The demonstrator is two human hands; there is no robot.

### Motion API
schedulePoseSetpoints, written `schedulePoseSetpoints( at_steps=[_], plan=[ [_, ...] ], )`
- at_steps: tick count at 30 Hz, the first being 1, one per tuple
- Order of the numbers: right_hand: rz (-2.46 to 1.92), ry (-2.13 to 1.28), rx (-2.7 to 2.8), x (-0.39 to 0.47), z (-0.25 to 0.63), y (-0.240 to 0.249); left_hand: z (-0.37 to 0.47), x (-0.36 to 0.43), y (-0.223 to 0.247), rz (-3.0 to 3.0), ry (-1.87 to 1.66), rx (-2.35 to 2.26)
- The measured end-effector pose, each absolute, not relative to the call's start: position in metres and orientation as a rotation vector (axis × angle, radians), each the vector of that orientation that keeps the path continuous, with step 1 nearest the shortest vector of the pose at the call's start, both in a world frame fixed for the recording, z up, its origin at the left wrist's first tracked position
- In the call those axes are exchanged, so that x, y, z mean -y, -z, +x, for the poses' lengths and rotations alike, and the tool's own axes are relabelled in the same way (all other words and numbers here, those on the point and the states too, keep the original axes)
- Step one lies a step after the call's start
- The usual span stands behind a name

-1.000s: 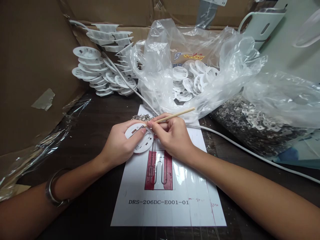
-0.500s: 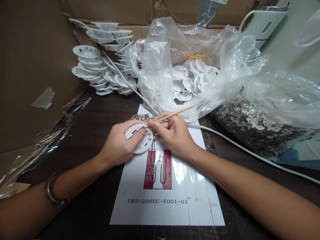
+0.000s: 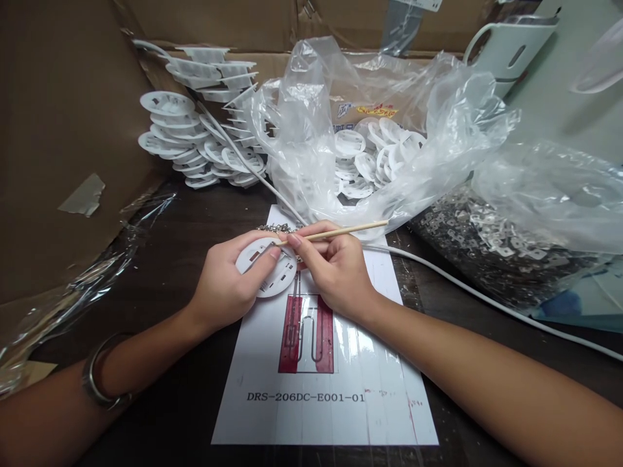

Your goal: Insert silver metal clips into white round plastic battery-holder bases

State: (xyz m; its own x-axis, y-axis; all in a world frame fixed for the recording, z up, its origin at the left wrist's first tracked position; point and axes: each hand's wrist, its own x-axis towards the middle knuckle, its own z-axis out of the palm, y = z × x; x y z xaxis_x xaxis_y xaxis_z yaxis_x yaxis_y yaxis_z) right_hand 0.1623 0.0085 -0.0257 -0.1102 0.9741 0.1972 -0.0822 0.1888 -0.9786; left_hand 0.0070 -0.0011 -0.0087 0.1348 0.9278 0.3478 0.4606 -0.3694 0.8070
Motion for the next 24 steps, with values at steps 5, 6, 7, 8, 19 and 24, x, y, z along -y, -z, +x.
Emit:
schedulePoseSetpoints(
  at_steps=[5, 6, 7, 8, 19, 24],
  plan=[
    [-0.955, -1.113, 1.361, -0.0078, 0.1629, 0.0224, 0.008, 0.0022, 0.007, 1.915, -1.123, -1.368],
    [-0.951, -1.126, 1.353, -0.0077, 0.1631, 0.0221, 0.0081, 0.0022, 0.0069, 1.92, -1.121, -1.373],
    [-0.949, -1.141, 1.345, -0.0077, 0.1633, 0.022, 0.008, 0.0022, 0.007, 1.926, -1.123, -1.376],
    [-0.949, -1.154, 1.338, -0.0077, 0.1636, 0.0221, 0.0079, 0.0021, 0.0071, 1.932, -1.126, -1.378],
    [-0.93, -1.186, 1.326, -0.0102, 0.1645, 0.0245, 0.007, 0.0025, 0.0082, 1.936, -1.106, -1.395],
    [-0.981, -1.088, 1.407, -0.0096, 0.1653, 0.0235, 0.0068, 0.003, 0.0093, 1.964, -1.102, -1.404]
  ],
)
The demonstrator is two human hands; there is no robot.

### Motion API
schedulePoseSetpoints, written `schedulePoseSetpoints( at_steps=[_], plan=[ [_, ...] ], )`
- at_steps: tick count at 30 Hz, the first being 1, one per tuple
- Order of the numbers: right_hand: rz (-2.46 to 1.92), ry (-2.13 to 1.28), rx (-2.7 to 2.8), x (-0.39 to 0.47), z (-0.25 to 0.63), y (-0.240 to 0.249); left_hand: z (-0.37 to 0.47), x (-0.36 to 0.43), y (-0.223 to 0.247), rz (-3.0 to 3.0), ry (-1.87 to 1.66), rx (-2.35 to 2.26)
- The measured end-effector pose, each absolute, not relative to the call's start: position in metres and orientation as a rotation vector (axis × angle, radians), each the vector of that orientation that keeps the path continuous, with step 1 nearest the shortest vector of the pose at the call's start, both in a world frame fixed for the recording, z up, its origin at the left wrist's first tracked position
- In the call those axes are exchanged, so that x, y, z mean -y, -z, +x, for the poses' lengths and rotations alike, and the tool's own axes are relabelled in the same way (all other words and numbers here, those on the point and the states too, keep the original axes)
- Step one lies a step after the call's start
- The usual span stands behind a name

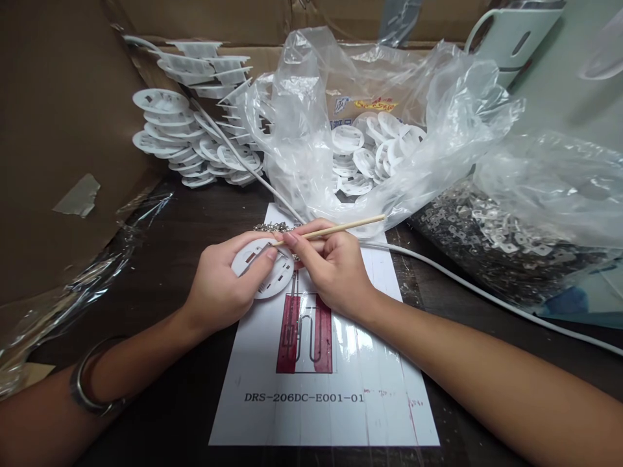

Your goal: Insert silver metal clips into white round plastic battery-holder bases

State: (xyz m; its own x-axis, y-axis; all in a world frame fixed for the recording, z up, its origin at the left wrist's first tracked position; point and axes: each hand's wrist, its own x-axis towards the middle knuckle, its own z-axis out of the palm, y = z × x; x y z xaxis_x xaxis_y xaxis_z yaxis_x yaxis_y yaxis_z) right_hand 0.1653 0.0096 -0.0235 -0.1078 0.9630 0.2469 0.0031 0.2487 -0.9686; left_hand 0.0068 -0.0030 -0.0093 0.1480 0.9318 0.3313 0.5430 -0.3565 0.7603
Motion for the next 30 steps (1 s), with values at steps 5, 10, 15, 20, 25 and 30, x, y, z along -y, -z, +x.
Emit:
schedulePoseSetpoints(
  at_steps=[5, 10, 15, 20, 25, 30],
  plan=[
    [-0.973, -0.968, 1.518, -0.0076, 0.1644, 0.0201, 0.0059, 0.0029, 0.0096, 1.995, -1.093, -1.38],
    [-1.017, -0.986, 1.5, -0.0055, 0.1625, 0.0199, 0.0046, 0.003, 0.0095, 2.018, -1.077, -1.38],
    [-0.994, -1.106, 1.439, -0.0038, 0.1625, 0.0226, 0.0042, 0.0023, 0.0103, 2.031, -1.061, -1.368],
    [-1.064, -1.063, 1.473, -0.0025, 0.1632, 0.0224, 0.0048, 0.0019, 0.0095, 2.028, -1.061, -1.364],
    [-1.07, -0.912, 1.552, -0.0019, 0.1636, 0.0221, 0.0072, 0.0006, 0.0085, 2.025, -1.057, -1.371],
    [-1.027, -0.838, 1.621, -0.0016, 0.1628, 0.0227, 0.0096, 0.0003, 0.0077, 2.038, -1.077, -1.337]
  ],
)
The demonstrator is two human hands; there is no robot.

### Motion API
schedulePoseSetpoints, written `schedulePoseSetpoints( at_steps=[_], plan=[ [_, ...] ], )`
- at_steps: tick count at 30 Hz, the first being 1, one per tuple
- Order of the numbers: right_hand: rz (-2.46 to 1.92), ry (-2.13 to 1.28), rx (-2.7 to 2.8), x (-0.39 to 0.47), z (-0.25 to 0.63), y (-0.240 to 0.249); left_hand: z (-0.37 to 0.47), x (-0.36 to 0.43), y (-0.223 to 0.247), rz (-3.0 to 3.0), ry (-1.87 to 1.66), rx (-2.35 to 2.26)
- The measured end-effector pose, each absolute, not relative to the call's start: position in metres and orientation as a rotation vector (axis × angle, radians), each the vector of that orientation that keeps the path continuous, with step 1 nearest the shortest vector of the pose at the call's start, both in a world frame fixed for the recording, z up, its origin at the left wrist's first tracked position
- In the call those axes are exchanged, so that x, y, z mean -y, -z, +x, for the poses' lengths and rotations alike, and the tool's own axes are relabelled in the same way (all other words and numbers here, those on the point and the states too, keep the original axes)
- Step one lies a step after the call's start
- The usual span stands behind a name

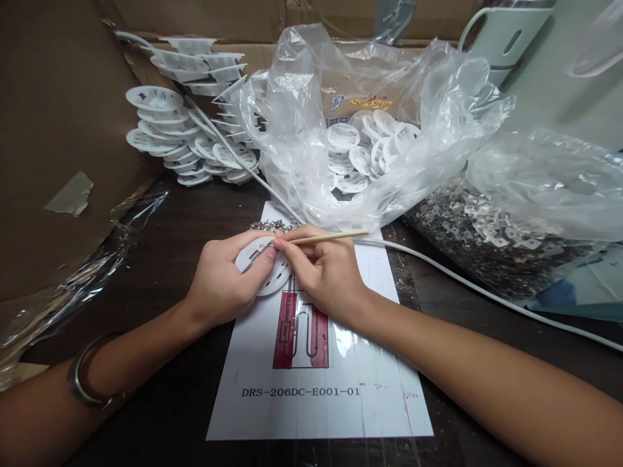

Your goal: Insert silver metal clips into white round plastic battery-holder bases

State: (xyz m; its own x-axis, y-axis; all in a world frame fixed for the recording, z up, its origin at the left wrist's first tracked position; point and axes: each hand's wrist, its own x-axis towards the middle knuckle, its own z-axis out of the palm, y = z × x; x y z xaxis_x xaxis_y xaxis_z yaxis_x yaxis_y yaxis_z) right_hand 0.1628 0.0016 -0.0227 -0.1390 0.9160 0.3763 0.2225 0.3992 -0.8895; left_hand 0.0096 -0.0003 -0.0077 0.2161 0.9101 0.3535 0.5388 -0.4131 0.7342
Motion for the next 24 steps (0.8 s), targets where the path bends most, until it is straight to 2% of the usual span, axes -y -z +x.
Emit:
schedulePoseSetpoints(
  at_steps=[14, 24],
  plan=[
    [-1.024, -0.997, 1.436, -0.0046, 0.1616, 0.0231, 0.008, 0.0025, 0.0085, 1.868, -1.106, -1.372],
    [-0.899, -0.908, 1.476, -0.0056, 0.1598, 0.0262, 0.0096, 0.001, 0.0099, 1.805, -1.106, -1.358]
  ],
)
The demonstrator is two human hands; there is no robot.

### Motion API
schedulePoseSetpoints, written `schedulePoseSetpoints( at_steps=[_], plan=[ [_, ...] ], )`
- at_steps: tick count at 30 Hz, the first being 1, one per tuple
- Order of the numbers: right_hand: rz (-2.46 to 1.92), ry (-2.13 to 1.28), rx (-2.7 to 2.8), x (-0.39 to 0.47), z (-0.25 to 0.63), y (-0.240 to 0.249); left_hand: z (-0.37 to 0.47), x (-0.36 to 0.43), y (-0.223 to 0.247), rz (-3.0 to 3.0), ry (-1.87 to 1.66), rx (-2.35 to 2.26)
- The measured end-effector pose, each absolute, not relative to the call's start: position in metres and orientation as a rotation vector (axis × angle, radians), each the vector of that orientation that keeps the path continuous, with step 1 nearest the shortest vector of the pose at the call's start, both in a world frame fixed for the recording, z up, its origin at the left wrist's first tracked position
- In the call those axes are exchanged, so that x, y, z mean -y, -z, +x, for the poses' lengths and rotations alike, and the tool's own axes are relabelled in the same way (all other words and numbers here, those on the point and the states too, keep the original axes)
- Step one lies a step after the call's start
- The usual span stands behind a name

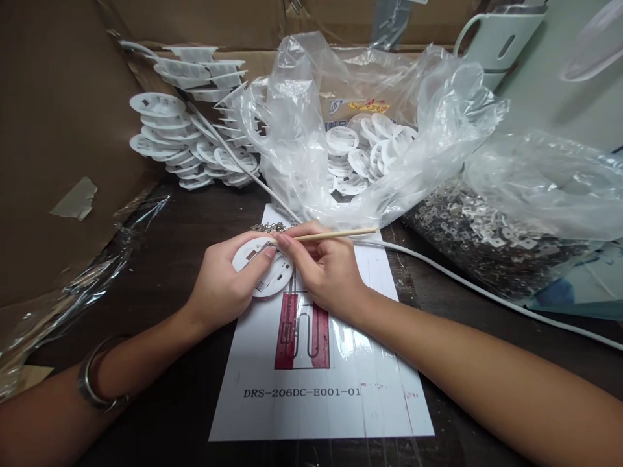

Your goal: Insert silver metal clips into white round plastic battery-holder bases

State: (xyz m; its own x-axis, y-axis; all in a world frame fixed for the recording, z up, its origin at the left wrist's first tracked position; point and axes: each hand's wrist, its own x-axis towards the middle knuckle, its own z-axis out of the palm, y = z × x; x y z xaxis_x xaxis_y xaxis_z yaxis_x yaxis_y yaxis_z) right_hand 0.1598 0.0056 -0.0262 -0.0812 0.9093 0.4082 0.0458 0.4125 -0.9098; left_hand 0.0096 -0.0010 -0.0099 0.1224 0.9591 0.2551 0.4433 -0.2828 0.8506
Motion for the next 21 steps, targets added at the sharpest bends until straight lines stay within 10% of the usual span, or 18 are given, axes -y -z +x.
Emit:
schedulePoseSetpoints(
  at_steps=[21],
  plan=[
    [-0.843, -0.598, 1.66, -0.0058, 0.1599, 0.0267, 0.0087, 0.0004, 0.0126, 1.751, -1.091, -1.357]
  ],
)
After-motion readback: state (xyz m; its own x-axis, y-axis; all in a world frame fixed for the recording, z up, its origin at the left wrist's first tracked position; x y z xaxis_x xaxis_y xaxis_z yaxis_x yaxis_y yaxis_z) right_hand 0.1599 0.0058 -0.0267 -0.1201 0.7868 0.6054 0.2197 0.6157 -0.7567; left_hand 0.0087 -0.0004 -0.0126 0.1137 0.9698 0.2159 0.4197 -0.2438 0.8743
